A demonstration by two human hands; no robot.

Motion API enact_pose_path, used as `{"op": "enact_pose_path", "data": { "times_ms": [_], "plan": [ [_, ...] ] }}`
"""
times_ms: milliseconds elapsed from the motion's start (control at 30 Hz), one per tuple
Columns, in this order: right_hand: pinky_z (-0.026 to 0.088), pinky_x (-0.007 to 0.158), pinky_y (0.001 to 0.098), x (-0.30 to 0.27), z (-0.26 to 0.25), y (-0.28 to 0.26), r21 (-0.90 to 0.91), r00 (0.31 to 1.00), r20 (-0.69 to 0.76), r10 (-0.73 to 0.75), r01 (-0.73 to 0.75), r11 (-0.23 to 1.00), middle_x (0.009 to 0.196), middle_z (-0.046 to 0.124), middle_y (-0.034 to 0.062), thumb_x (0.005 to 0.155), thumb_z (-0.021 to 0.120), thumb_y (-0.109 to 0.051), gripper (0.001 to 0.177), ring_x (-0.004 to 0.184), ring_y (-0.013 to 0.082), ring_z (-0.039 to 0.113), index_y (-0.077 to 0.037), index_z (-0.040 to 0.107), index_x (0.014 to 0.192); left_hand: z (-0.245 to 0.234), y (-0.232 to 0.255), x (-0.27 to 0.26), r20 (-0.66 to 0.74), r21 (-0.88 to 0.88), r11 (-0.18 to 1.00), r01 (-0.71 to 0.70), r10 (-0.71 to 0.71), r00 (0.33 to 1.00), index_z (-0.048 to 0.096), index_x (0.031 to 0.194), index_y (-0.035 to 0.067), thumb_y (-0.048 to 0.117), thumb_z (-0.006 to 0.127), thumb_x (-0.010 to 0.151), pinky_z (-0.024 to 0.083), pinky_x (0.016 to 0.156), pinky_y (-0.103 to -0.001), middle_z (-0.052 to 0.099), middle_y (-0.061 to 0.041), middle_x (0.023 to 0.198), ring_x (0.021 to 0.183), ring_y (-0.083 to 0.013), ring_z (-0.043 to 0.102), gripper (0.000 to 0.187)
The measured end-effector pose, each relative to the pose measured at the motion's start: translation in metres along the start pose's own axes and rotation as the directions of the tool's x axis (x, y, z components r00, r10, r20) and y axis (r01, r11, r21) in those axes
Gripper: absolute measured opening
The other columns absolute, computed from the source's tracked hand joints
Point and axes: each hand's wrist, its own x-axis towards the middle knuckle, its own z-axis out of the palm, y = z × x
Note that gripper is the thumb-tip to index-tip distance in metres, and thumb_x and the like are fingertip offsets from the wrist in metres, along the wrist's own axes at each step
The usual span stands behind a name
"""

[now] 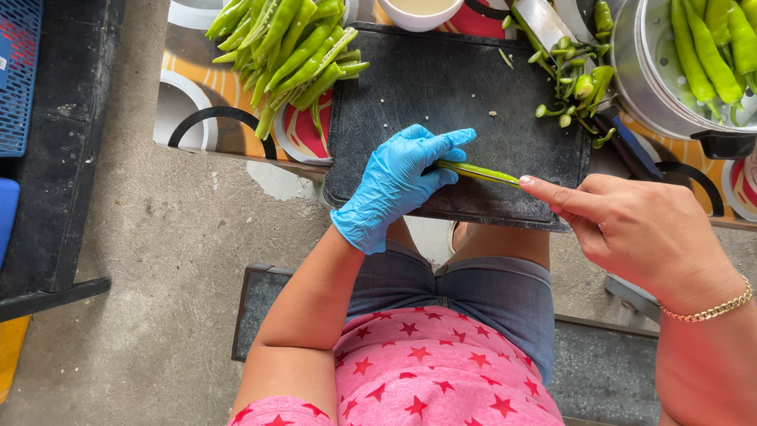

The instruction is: The person prepares peppers by using a knife to slice each one open lengthwise and then placing it into a container.

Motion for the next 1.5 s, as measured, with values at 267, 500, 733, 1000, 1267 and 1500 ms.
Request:
{"op": "enact_pose_path", "data": {
  "times_ms": [267,500,733,1000,1267,1500],
  "plan": [
    [0.044,0.050,0.0324,-0.003,-0.003,-0.004,-0.229,0.998,-0.032,-0.050,0.041,0.973,0.068,0.051,-0.0055,0.095,0.064,-0.032,0.053,0.059,0.0138,0.058,-0.058,0.062,0.141,0.002,-0.001,0.001,-0.018,0.026,1.000,0.003,-0.002,1.000,0.069,0.132,0.024,0.012,0.087,0.076,0.059,0.086,-0.033,0.078,0.004,0.100,0.090,-0.0184,0.069,0.060],
    [0.046,0.050,0.0326,0.000,-0.020,-0.016,-0.300,0.998,0.057,-0.034,0.050,0.953,0.068,0.051,-0.0051,0.092,0.063,-0.027,0.059,0.059,0.0138,0.060,-0.058,0.060,0.142,0.003,-0.002,0.002,-0.011,0.018,0.999,0.032,-0.032,0.999,0.071,0.128,0.021,0.016,0.088,0.076,0.058,0.083,-0.033,0.078,0.004,0.097,0.087,-0.0186,0.068,0.055],
    [0.050,0.053,0.0310,0.013,-0.040,-0.025,-0.402,0.966,0.259,-0.007,0.114,0.909,0.074,0.055,-0.0059,0.087,0.061,-0.026,0.074,0.064,0.0124,0.065,-0.057,0.049,0.153,0.004,-0.005,0.002,-0.006,0.063,0.998,0.000,0.001,1.000,0.072,0.127,0.021,0.017,0.088,0.076,0.058,0.082,-0.034,0.077,0.004,0.096,0.086,-0.0196,0.066,0.054],
    [0.054,0.059,0.0315,0.034,-0.054,-0.032,-0.386,0.928,0.372,0.017,0.138,0.912,0.081,0.063,-0.0053,0.087,0.061,-0.029,0.073,0.072,0.0148,0.070,-0.055,0.047,0.154,0.005,-0.008,0.002,-0.012,0.074,0.997,0.000,0.001,1.000,0.074,0.125,0.024,0.016,0.089,0.076,0.058,0.081,-0.035,0.074,0.000,0.094,0.087,-0.0207,0.067,0.052],
    [0.058,0.070,0.0349,0.055,-0.066,-0.034,-0.349,0.870,0.487,0.078,0.112,0.931,0.088,0.070,-0.0081,0.088,0.059,-0.028,0.077,0.083,0.0180,0.072,-0.059,0.041,0.156,0.002,0.006,0.007,-0.008,0.127,0.992,-0.005,0.006,1.000,0.079,0.110,0.025,0.026,0.089,0.074,0.056,0.082,-0.035,0.074,0.002,0.097,0.090,-0.0216,0.066,0.037],
    [0.058,0.073,0.0354,0.048,-0.064,-0.026,-0.338,0.863,0.501,0.069,0.121,0.933,0.091,0.071,-0.0059,0.088,0.059,-0.026,0.081,0.085,0.0192,0.073,-0.059,0.037,0.159,0.008,0.013,0.012,-0.013,0.209,0.977,0.043,-0.041,0.999,0.083,0.101,0.026,0.031,0.090,0.072,0.053,0.076,-0.036,0.069,0.002,0.088,0.085,-0.0227,0.063,0.030]
  ]
}}
